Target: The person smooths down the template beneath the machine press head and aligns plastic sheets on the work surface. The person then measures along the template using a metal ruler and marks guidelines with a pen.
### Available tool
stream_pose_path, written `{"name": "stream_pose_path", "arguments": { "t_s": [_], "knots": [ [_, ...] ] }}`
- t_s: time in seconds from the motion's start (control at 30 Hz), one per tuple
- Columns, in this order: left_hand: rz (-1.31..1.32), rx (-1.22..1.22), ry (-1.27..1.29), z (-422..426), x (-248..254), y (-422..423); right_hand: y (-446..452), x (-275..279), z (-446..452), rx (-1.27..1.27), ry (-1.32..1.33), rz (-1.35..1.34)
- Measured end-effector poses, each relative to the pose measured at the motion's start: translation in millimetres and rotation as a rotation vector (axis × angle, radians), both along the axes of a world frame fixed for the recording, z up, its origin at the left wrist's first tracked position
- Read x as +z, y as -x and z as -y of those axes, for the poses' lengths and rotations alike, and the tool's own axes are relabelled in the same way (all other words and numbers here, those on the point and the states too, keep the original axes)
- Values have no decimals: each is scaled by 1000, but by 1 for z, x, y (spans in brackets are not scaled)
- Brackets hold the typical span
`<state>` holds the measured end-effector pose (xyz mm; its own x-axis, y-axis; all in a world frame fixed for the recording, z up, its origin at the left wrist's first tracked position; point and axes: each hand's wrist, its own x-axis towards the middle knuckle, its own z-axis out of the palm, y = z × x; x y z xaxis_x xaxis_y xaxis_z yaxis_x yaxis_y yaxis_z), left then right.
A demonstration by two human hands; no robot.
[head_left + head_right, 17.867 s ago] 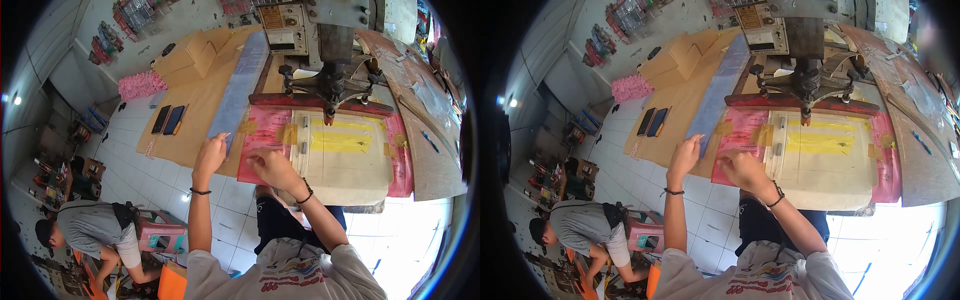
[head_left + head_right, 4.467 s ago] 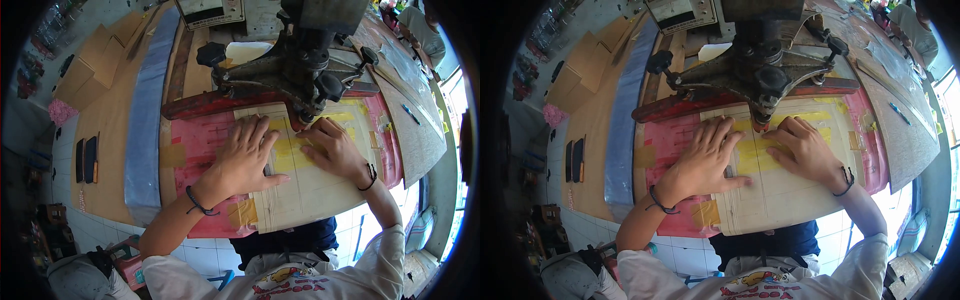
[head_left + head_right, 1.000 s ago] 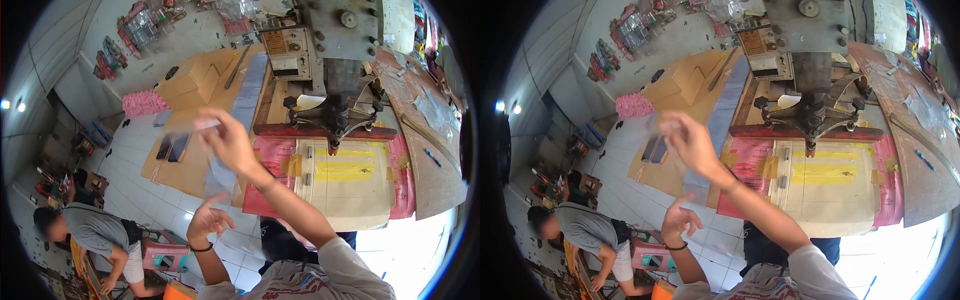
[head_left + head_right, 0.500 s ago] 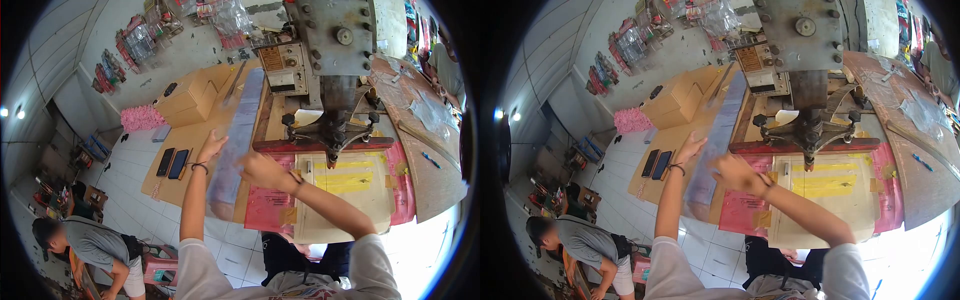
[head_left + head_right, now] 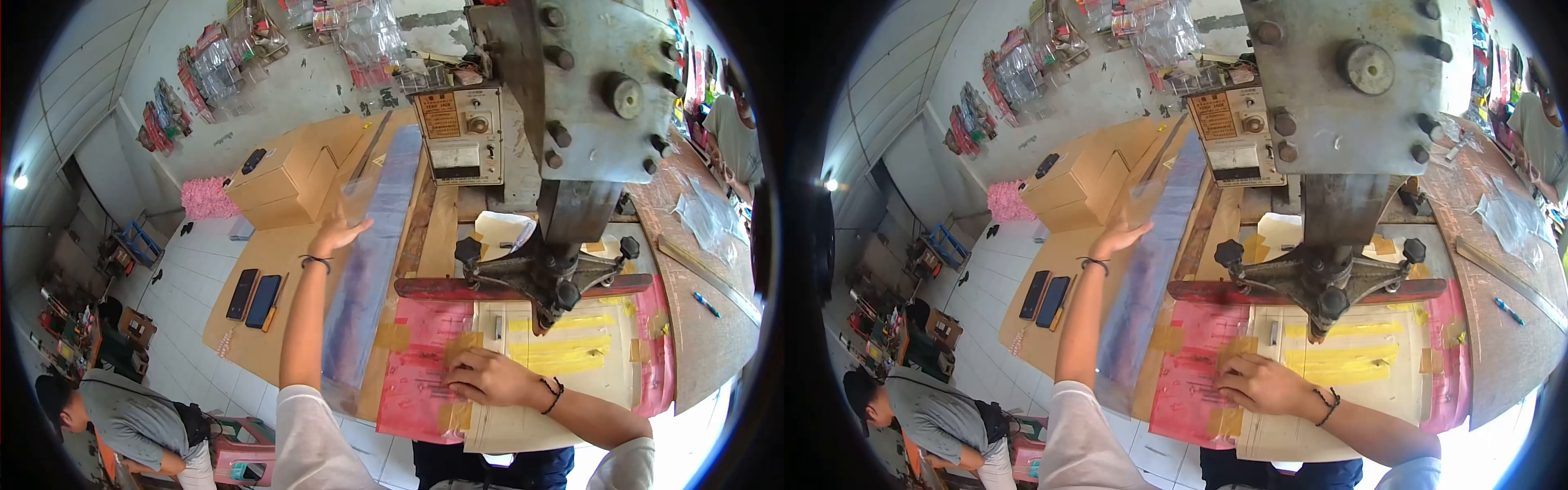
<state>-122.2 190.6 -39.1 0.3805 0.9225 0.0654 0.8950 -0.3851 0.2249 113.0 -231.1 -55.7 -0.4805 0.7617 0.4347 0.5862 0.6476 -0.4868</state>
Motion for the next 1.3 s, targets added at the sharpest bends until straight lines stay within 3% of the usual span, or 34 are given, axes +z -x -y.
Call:
{"name": "stream_pose_path", "arguments": {
  "t_s": [0.07,0.17,0.27,0.47,0.57,0.73,0.8,0.83,0.93,1.17,1.27,1.3],
  "knots": [
    [149,-51,-38,-10,-19,-25,0,-4,0,-12,25,-38],
    [319,-360,77,-11,-33,-50,-4,-5,-3,23,21,-24],
    [261,-506,-40,-9,-32,-73,-4,-4,-5,22,24,-17],
    [301,-484,-11,-37,-10,-92,-5,-3,-7,46,78,-9],
    [224,-195,-153,-77,-1,-89,-5,-7,-8,53,103,7],
    [392,385,-884,-157,-74,-98,-3,-3,-9,36,84,-48],
    [321,330,-602,-161,-63,-95,1,-4,-10,2,-12,-60],
    [274,302,-453,-157,-61,-88,2,-5,-7,-8,126,-46],
    [375,166,-314,-174,-60,-75,3,-1,-9,-37,138,-51],
    [342,246,-399,-210,-79,-78,2,-3,-9,-34,92,-56],
    [685,306,323,-165,-6,-75,5,-8,-5,-27,108,-87],
    [723,257,180,-172,-6,-74,6,-7,-5,-24,90,-86]
  ]
}}
